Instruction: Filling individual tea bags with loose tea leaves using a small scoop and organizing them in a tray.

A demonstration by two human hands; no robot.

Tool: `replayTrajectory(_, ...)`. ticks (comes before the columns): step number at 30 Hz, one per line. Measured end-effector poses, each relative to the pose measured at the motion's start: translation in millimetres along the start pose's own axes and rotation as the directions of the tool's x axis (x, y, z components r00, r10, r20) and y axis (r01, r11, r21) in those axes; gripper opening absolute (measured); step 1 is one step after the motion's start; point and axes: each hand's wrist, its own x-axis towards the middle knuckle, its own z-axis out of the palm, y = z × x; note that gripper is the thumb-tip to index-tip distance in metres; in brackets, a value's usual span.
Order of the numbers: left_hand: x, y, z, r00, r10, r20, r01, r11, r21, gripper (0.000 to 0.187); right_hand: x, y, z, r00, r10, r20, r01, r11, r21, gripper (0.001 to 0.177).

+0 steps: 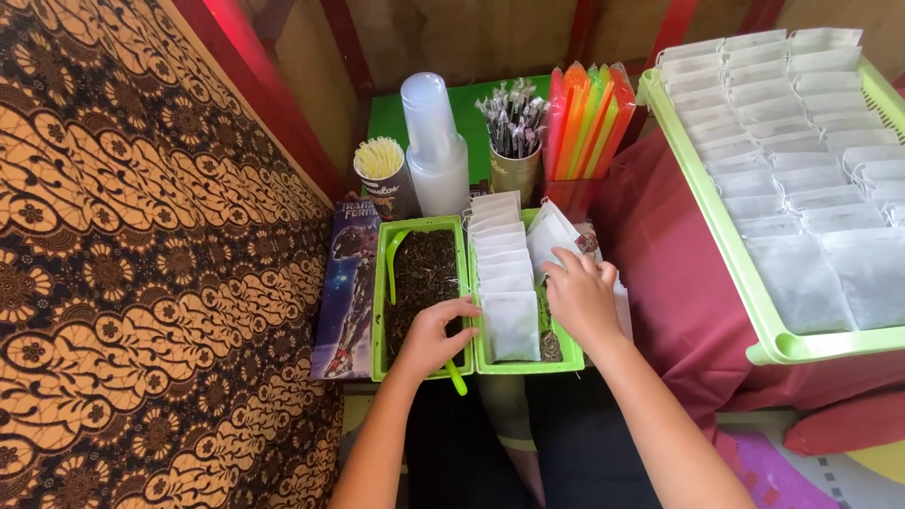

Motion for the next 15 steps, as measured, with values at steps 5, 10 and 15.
replayTrajectory(5,0.5,1.0,-1.6,1.0,-0.011,0.006,0.011,1.0,0.003,0.03,-16.3,11.4,-23.1,0.995,-0.001,-0.101,0.015,0.989,0.145,0.026)
replayTrajectory(10,-0.4,1.3,-1.0,1.0,-0.019,0.006,0.019,1.0,-0.003,0.031,-48.5,42.6,-39.1,0.982,0.185,-0.05,-0.142,0.877,0.459,0.036)
replayTrajectory(15,0.9,0.0,-0.3,1.0,-0.016,0.005,0.016,1.0,-0.002,0.031,-88.0,46.4,-24.4,0.994,0.009,0.107,-0.033,0.974,0.222,0.026)
